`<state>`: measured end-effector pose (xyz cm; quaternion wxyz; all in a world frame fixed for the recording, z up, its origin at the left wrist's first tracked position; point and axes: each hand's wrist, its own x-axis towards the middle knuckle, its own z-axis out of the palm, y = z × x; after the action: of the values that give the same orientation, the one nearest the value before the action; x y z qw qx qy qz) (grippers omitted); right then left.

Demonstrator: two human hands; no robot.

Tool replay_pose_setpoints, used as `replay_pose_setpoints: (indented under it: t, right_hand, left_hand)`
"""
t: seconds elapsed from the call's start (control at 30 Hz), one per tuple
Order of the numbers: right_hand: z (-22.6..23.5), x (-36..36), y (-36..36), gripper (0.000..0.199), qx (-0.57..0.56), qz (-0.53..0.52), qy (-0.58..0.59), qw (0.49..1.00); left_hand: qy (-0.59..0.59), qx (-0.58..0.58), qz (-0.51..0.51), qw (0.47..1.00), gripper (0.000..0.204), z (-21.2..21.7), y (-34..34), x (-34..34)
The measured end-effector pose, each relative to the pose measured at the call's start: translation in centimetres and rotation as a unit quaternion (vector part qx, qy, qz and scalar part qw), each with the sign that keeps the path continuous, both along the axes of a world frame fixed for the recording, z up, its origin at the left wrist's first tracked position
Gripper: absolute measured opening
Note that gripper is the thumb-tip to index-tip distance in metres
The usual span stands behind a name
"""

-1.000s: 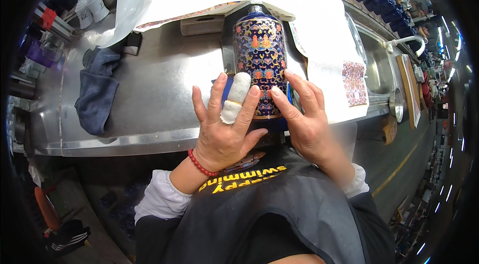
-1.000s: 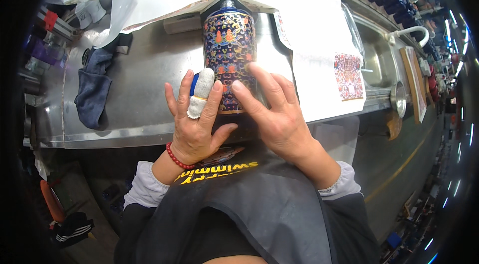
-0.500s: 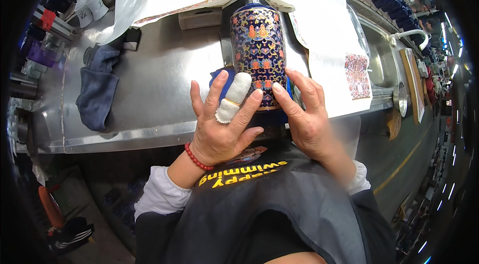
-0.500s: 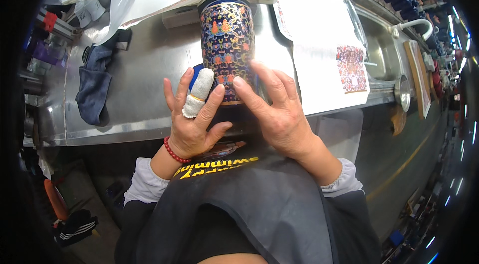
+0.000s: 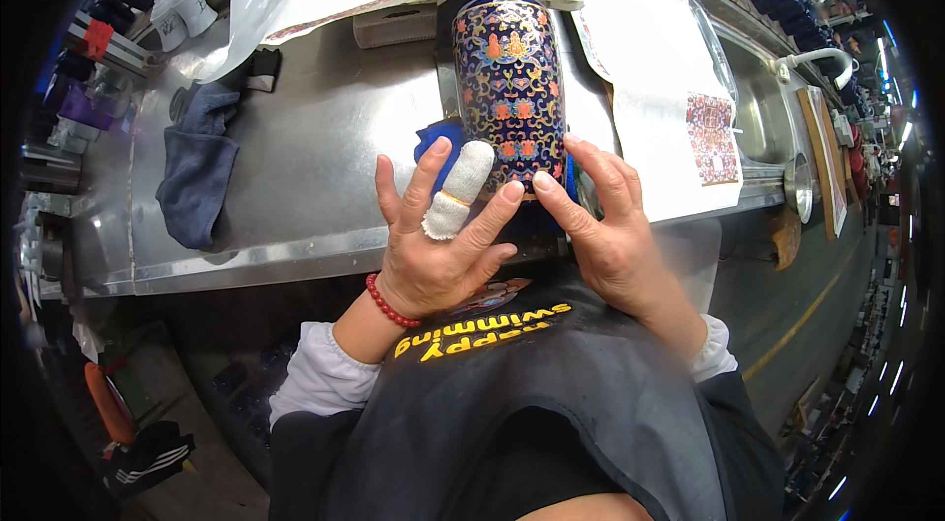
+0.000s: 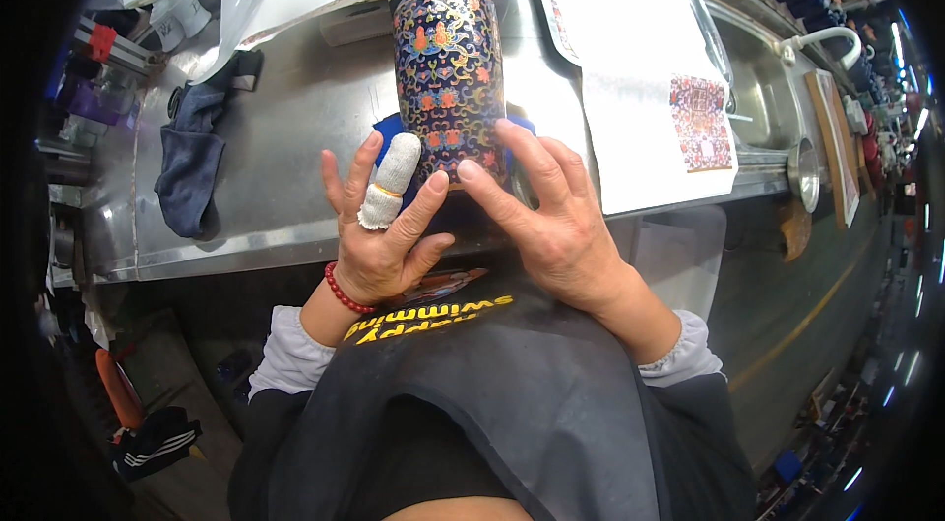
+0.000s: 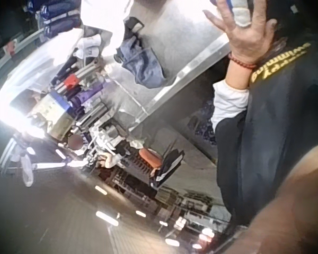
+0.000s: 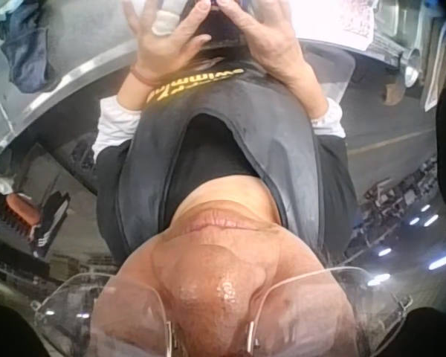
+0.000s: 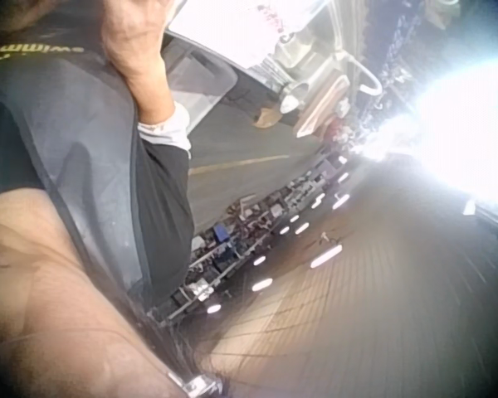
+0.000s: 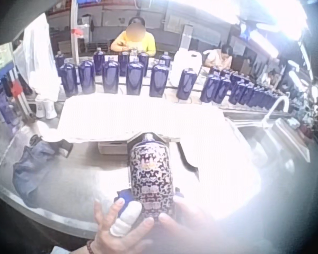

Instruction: The person holds a decorated ceramic vase and scrubs its surface with a green sponge. The person rotates the vase to clean different sides, then places it on a tray with other similar vases and picks up a plain blue vase to continue the task.

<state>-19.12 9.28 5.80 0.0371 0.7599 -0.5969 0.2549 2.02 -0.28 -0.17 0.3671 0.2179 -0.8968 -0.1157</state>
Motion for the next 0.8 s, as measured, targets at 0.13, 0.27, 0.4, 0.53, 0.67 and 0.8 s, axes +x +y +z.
replay_pose_setpoints:
  t: [0.13, 0.27, 0.4, 0.53, 0.67, 0.8]
  right_hand:
    - [-0.08, -0.12, 0.12, 0.053, -0.004, 0.0, -0.001, 1.0]
    - [-0.27, -0.26, 0.31, 0.052, -0.012, 0.008, 0.004, 1.0]
    - [-0.38, -0.35, 0.39, 0.05, -0.02, 0.01, 0.01, 1.0]
    - [-0.34, -0.37, 0.24, 0.049, -0.027, 0.019, 0.006, 0.999]
    - [-0.24, -0.3, 0.16, 0.048, -0.029, 0.024, 0.002, 0.999]
    - [-0.26, -0.49, 0.14, 0.049, -0.023, 0.04, 0.002, 0.999]
  left_hand:
    - [0.012, 0.023, -0.011, 1.0, 0.051, 0.06, 0.12, 0.17]
    - [0.011, 0.032, 0.002, 0.999, 0.051, -0.22, 0.33, 0.27]
    - [0.008, 0.023, 0.004, 1.0, 0.052, -0.52, 0.5, 0.16]
    - [0.005, 0.022, 0.003, 1.0, 0.052, -0.48, 0.48, 0.15]
    - [0.002, 0.018, 0.005, 1.0, 0.052, -0.44, 0.49, 0.19]
    - [0.003, 0.013, 0.001, 1.0, 0.055, -0.67, 0.44, 0.25]
